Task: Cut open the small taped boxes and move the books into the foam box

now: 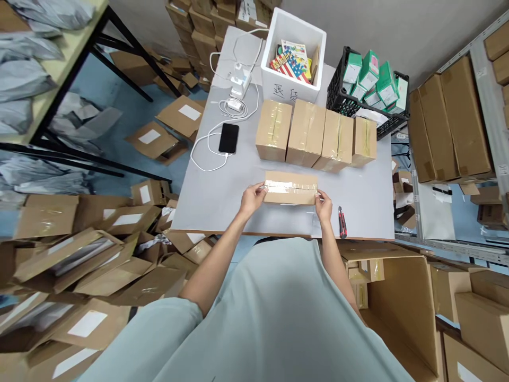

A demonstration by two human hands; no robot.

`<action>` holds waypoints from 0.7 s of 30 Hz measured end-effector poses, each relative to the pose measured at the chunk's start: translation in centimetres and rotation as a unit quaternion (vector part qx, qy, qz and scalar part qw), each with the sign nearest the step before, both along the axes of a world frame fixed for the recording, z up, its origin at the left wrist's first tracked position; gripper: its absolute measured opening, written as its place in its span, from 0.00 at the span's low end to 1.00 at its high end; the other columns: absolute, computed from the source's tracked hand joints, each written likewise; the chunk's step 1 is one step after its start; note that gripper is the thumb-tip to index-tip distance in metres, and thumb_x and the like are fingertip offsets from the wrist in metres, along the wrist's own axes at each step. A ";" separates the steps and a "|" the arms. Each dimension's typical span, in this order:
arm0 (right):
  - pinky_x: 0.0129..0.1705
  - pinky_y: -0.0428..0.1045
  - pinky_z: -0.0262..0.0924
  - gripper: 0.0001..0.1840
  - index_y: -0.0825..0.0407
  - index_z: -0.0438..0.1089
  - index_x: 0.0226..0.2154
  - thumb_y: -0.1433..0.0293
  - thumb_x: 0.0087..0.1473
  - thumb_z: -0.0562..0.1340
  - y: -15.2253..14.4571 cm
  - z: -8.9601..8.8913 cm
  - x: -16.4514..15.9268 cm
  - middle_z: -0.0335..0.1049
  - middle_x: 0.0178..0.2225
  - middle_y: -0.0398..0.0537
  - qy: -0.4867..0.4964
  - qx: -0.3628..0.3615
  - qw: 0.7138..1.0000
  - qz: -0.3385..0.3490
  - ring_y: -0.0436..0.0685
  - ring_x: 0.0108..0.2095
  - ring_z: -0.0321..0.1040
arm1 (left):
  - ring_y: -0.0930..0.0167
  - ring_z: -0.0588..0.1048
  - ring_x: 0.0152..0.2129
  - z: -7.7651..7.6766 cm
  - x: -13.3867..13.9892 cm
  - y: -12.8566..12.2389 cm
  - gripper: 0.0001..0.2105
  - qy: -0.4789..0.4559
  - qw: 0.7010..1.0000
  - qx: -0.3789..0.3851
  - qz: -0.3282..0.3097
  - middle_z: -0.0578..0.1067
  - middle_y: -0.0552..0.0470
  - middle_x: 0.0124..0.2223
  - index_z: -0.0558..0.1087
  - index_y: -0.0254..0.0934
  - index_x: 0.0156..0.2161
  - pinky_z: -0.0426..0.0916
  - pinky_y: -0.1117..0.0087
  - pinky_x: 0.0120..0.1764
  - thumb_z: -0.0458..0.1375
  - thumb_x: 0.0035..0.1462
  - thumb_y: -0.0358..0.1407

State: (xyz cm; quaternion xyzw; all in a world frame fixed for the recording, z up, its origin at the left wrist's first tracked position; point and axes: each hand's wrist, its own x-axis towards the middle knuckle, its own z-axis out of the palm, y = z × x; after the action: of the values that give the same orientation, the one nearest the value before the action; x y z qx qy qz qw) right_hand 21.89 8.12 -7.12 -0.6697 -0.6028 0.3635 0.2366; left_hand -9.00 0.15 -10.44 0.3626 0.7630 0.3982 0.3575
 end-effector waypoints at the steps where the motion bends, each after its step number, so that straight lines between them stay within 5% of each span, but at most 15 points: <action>1: 0.55 0.58 0.72 0.33 0.53 0.78 0.61 0.50 0.65 0.57 0.0 0.0 0.0 0.84 0.50 0.60 0.002 -0.001 1.000 0.001 0.65 0.45 0.79 | 0.60 0.83 0.39 0.1 0.0 0.0 0.24 -0.002 1.000 -0.001 0.002 0.83 0.44 0.44 0.83 0.33 0.60 0.77 0.60 0.53 0.65 0.61 0.40; 7: 0.58 0.60 0.71 0.34 0.53 0.76 0.62 0.49 0.66 0.56 0.0 -0.2 0.1 0.83 0.52 0.60 0.012 -0.009 1.000 0.002 0.66 0.48 0.79 | 0.60 0.83 0.39 0.1 0.1 0.0 0.24 -0.025 1.000 -0.009 0.004 0.84 0.44 0.44 0.83 0.32 0.59 0.78 0.59 0.53 0.64 0.61 0.41; 12: 0.70 0.61 0.62 0.33 0.52 0.74 0.64 0.49 0.70 0.55 -0.3 -0.5 -0.1 0.76 0.65 0.61 0.070 -0.001 0.997 0.024 0.67 0.66 0.70 | 0.58 0.84 0.41 0.2 -0.2 -0.1 0.27 -0.072 0.997 -0.015 0.000 0.85 0.41 0.46 0.82 0.31 0.59 0.79 0.56 0.53 0.67 0.60 0.47; 17: 0.70 0.62 0.64 0.40 0.53 0.72 0.65 0.41 0.69 0.53 -1.8 -0.2 -0.2 0.75 0.66 0.64 0.113 -0.025 0.993 0.027 0.67 0.67 0.71 | 0.54 0.82 0.56 0.8 0.4 -1.9 0.40 -0.174 0.984 -0.019 0.019 0.79 0.32 0.64 0.74 0.34 0.67 0.77 0.53 0.60 0.69 0.58 0.58; 21: 0.65 0.62 0.71 0.51 0.54 0.67 0.70 0.40 0.56 0.68 -3.9 0.5 0.2 0.73 0.67 0.64 0.190 -0.058 0.979 0.039 0.68 0.65 0.73 | 0.52 0.73 0.68 1.3 1.3 -3.8 0.54 -0.230 0.970 0.028 -0.079 0.68 0.37 0.75 0.65 0.41 0.74 0.69 0.51 0.69 0.77 0.45 0.57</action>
State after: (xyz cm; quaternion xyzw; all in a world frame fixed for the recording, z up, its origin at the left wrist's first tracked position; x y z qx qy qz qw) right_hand 22.06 4.18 -6.65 -0.5772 -0.5503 0.5273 0.2929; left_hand -7.71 -3.64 -9.10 0.3302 0.6182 0.4625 0.5431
